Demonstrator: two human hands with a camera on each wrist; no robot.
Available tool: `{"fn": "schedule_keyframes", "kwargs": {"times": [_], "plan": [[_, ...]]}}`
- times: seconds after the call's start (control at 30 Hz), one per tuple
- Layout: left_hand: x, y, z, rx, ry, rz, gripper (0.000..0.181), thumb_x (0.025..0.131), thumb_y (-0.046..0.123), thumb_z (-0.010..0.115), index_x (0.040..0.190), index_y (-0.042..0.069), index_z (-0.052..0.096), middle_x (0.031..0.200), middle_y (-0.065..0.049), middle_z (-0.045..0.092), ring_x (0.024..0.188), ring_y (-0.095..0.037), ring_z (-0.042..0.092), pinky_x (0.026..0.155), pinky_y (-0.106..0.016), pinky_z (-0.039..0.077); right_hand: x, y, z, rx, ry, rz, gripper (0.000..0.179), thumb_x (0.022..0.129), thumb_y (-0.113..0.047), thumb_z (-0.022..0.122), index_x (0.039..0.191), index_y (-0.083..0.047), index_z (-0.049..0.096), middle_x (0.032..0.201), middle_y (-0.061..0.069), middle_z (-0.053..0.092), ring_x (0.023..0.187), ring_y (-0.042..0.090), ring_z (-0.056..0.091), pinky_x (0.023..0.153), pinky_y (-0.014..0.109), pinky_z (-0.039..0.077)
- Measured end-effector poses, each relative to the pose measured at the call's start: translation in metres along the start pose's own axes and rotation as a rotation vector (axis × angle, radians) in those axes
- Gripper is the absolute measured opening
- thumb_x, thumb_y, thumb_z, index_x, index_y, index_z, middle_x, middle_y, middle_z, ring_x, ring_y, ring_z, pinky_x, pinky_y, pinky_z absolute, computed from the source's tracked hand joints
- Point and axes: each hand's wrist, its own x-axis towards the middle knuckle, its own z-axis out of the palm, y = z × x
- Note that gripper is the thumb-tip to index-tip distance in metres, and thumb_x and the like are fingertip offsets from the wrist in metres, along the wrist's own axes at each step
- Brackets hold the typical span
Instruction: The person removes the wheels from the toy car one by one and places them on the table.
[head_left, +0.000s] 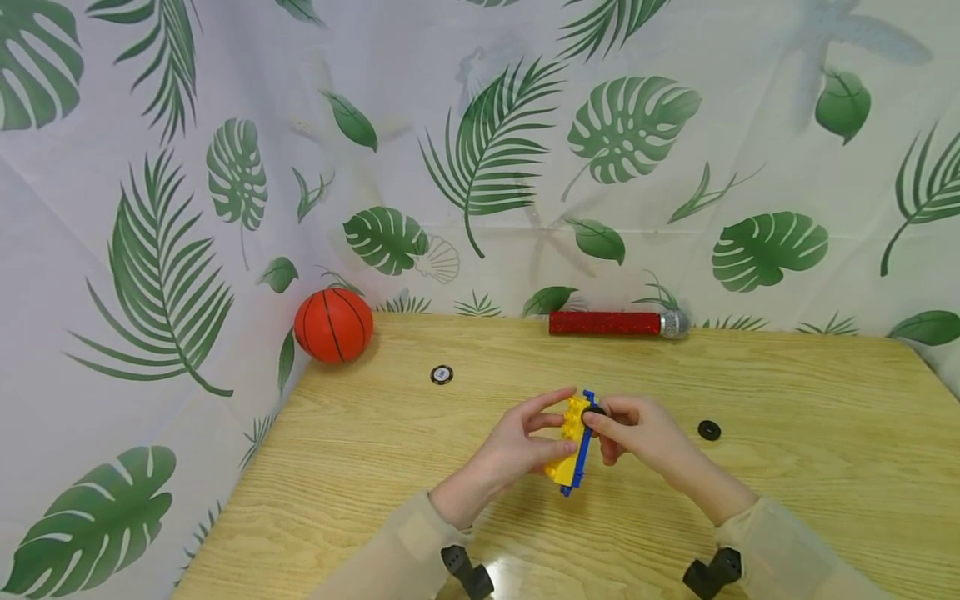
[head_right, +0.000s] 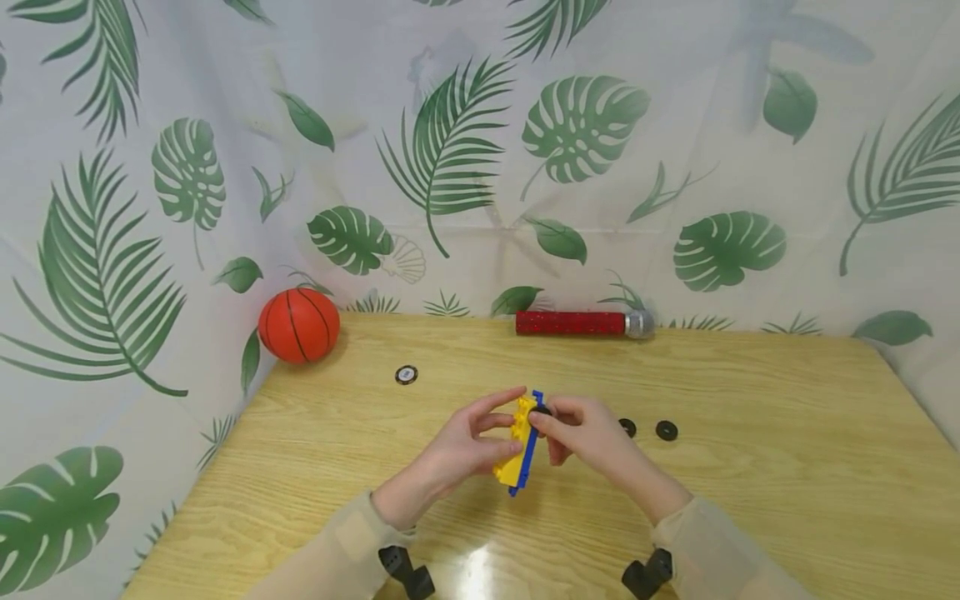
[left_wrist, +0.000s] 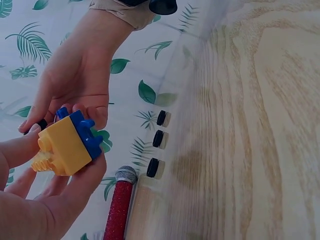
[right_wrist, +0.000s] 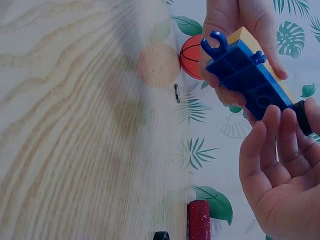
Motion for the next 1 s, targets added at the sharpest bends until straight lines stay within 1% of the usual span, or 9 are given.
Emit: {"fn": "schedule_keyframes", "kwargs": {"times": [0.13,0.2,0.4,0.5,0.63,0.77,0.8,0.9,1.0], "plan": [[0.000,0.000,-0.001,0.017,-0.034,-0.002,0.063,0.093,0.000,0.065,0.145,0.034,0.050,0.118,-0.015,0.071,0.082,-0.013,0.069,0.059,-0.021,0.055,-0.001,0.000,0.002,0.025,-0.007,-0.014,0.036,0.101,-0.030,0.058,0.088,0.003,0.056,0.063,0.006,0.057,0.058,0.020,0.059,0.062,0.034,0.056],[0.000,0.000,-0.001,0.033,-0.038,0.000,0.063,0.094,0.000,0.064,0.144,0.035,0.051,0.115,-0.015,0.072,0.078,-0.012,0.068,0.058,-0.020,0.054,-0.001,-0.001,0.004,0.023,-0.005,-0.035,0.036,0.101,-0.029,0.058,0.087,0.004,0.056,0.062,0.006,0.056,0.057,0.019,0.057,0.059,0.034,0.055],[-0.001,-0.001,0.001,0.050,-0.003,0.002,0.061,0.093,0.002,0.066,0.141,0.037,0.054,0.111,-0.015,0.074,0.073,-0.011,0.068,0.056,-0.019,0.054,-0.002,-0.002,0.007,-0.015,0.029,-0.076,0.038,0.101,-0.028,0.057,0.082,0.004,0.054,0.058,0.006,0.055,0.053,0.019,0.053,0.052,0.033,0.049],[-0.002,-0.001,0.002,0.038,0.007,0.004,0.060,0.092,0.003,0.067,0.140,0.037,0.055,0.110,-0.015,0.074,0.074,-0.011,0.069,0.057,-0.021,0.056,-0.003,-0.002,0.008,-0.021,0.049,-0.077,0.040,0.101,-0.028,0.057,0.081,0.006,0.052,0.058,0.005,0.054,0.052,0.021,0.053,0.051,0.034,0.048],[-0.003,0.000,0.003,0.032,0.016,0.004,0.060,0.092,0.004,0.068,0.139,0.038,0.056,0.109,-0.016,0.074,0.077,-0.013,0.070,0.059,-0.022,0.058,-0.003,-0.002,0.010,-0.011,0.072,-0.078,0.039,0.101,-0.028,0.058,0.080,0.005,0.052,0.057,0.004,0.054,0.052,0.025,0.053,0.051,0.033,0.048],[-0.002,0.000,0.004,0.037,0.025,0.004,0.059,0.091,0.004,0.069,0.138,0.038,0.057,0.108,-0.016,0.075,0.080,-0.015,0.071,0.060,-0.024,0.059,-0.004,-0.002,0.010,0.008,0.094,-0.084,0.038,0.101,-0.027,0.058,0.079,0.003,0.053,0.056,0.004,0.053,0.050,0.023,0.051,0.049,0.031,0.046],[-0.002,-0.001,0.004,0.052,0.031,0.009,0.059,0.091,0.004,0.069,0.138,0.038,0.057,0.107,-0.015,0.075,0.079,-0.015,0.071,0.061,-0.024,0.059,-0.004,-0.002,0.011,0.009,0.106,-0.085,0.038,0.101,-0.027,0.059,0.079,0.003,0.052,0.055,0.004,0.053,0.049,0.023,0.051,0.049,0.031,0.045],[0.000,-0.004,0.004,0.115,0.060,0.032,0.060,0.089,0.006,0.072,0.138,0.037,0.057,0.108,-0.014,0.075,0.082,-0.014,0.072,0.064,-0.026,0.060,-0.006,-0.001,0.013,-0.053,0.159,-0.110,0.038,0.099,-0.028,0.061,0.074,-0.001,0.051,0.053,0.004,0.053,0.047,0.018,0.049,0.046,0.029,0.042],[0.000,-0.008,0.005,0.151,0.085,0.043,0.060,0.088,0.008,0.074,0.139,0.034,0.057,0.108,-0.013,0.075,0.084,-0.015,0.073,0.066,-0.028,0.061,-0.006,0.000,0.015,-0.084,0.170,-0.136,0.039,0.099,-0.028,0.061,0.071,-0.003,0.051,0.054,0.005,0.055,0.047,0.019,0.050,0.045,0.030,0.043]]}}
